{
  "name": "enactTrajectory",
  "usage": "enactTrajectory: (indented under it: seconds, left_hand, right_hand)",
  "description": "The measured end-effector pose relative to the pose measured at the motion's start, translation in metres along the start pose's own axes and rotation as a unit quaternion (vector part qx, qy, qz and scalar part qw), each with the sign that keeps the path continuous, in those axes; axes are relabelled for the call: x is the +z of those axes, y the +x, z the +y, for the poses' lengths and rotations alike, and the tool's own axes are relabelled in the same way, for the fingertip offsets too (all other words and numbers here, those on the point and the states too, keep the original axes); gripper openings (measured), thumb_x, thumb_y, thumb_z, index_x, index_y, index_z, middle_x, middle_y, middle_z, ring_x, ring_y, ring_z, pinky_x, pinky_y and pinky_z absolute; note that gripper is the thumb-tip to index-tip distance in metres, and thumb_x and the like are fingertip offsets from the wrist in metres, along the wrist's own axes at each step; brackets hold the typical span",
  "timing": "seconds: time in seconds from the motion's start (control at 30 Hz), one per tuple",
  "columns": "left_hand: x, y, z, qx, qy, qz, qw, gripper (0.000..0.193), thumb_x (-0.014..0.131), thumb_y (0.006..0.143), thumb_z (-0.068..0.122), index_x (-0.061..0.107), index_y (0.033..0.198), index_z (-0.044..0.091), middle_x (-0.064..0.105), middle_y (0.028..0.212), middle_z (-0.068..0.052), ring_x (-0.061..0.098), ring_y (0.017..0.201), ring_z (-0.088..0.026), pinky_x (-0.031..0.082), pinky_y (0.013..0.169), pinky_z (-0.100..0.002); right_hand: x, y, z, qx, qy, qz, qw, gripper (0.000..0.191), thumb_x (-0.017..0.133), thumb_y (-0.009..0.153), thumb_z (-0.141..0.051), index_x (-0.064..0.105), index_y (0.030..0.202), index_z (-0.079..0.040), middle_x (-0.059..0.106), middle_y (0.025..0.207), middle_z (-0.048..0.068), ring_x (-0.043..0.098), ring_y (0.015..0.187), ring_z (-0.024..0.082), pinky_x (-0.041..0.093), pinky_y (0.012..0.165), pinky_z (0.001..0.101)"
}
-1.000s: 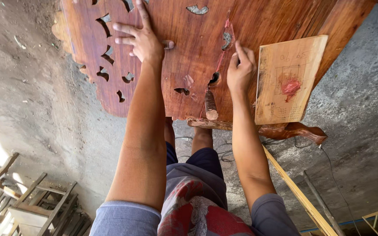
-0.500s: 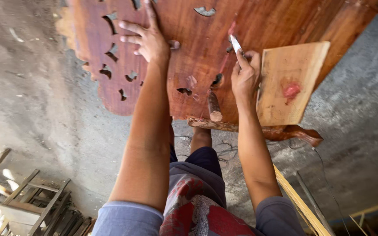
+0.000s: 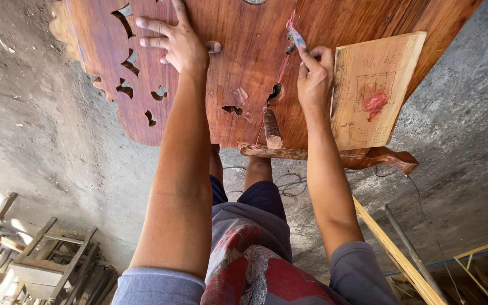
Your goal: The person applies pink wood filler into holes and cracks on the underside of a carved wooden furniture piece, using a small knife to scoop filler from a board and press it into each opening, moving between holes along the surface.
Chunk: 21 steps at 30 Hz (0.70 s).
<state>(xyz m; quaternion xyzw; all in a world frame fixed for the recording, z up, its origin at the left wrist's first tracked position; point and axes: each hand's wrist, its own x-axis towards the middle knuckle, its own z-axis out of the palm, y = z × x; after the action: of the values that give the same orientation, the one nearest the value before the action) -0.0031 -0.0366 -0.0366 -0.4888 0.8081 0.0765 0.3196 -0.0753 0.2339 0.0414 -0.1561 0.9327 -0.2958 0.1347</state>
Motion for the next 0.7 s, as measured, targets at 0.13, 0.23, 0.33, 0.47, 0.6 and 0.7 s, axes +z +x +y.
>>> enactTrajectory:
  seconds: [0.13, 0.23, 0.33, 0.47, 0.6, 0.7]
  left_hand:
    - [-0.008, -0.007, 0.0, 0.01, 0.003, 0.003, 1.0, 0.139, 0.096, 0.055, 0.061, 0.003, 0.156, 0.041, -0.014, 0.148, -0.05, 0.013, 0.137, -0.074, 0.057, 0.088, -0.064]
    - [-0.016, -0.009, 0.0, 0.004, 0.001, -0.011, 1.0, 0.137, 0.095, 0.055, 0.06, 0.005, 0.156, 0.042, -0.014, 0.149, -0.049, 0.013, 0.138, -0.074, 0.057, 0.089, -0.062]
    - [-0.018, -0.01, 0.001, 0.002, 0.002, -0.009, 1.0, 0.136, 0.096, 0.055, 0.06, 0.008, 0.157, 0.04, -0.014, 0.15, -0.049, 0.012, 0.138, -0.073, 0.057, 0.089, -0.064]
    - [-0.013, -0.008, 0.001, -0.002, -0.002, -0.016, 1.0, 0.134, 0.096, 0.055, 0.058, 0.01, 0.156, 0.039, -0.015, 0.15, -0.048, 0.012, 0.139, -0.073, 0.056, 0.089, -0.065]
    - [-0.01, -0.006, 0.0, 0.0, -0.002, 0.012, 1.0, 0.137, 0.098, 0.051, 0.056, 0.01, 0.154, 0.039, -0.015, 0.149, -0.048, 0.012, 0.137, -0.072, 0.055, 0.09, -0.066]
    - [-0.013, -0.007, 0.001, 0.001, 0.017, 0.021, 1.0, 0.132, 0.097, 0.056, 0.054, 0.011, 0.155, 0.04, -0.015, 0.151, -0.047, 0.014, 0.138, -0.073, 0.057, 0.089, -0.064]
  right_hand:
    - [0.005, 0.001, 0.004, -0.003, 0.004, 0.034, 0.999, 0.036, 0.07, 0.089, 0.012, 0.076, 0.121, -0.005, 0.063, 0.109, 0.013, 0.065, 0.093, 0.022, 0.061, 0.071, 0.027]
    - [0.011, 0.001, 0.007, -0.045, 0.028, 0.029, 0.998, 0.038, 0.069, 0.089, 0.012, 0.076, 0.123, -0.003, 0.063, 0.111, 0.013, 0.064, 0.093, 0.021, 0.062, 0.076, 0.0279]
    - [0.012, 0.0, 0.009, -0.048, 0.026, 0.017, 0.998, 0.038, 0.069, 0.092, 0.012, 0.075, 0.127, -0.002, 0.062, 0.11, 0.012, 0.064, 0.095, 0.02, 0.06, 0.076, 0.0285]
    - [0.008, -0.004, 0.012, -0.042, -0.01, 0.013, 0.999, 0.04, 0.07, 0.089, 0.011, 0.077, 0.124, -0.005, 0.062, 0.109, 0.01, 0.064, 0.093, 0.02, 0.059, 0.076, 0.0298]
    - [0.008, -0.005, 0.016, -0.036, 0.007, 0.03, 0.999, 0.041, 0.07, 0.088, 0.011, 0.075, 0.126, -0.003, 0.061, 0.111, 0.012, 0.064, 0.096, 0.021, 0.06, 0.074, 0.0264]
    - [0.01, -0.004, 0.018, 0.046, 0.054, -0.031, 0.997, 0.037, 0.068, 0.093, 0.008, 0.075, 0.126, -0.006, 0.062, 0.113, 0.011, 0.065, 0.091, 0.018, 0.059, 0.069, 0.0269]
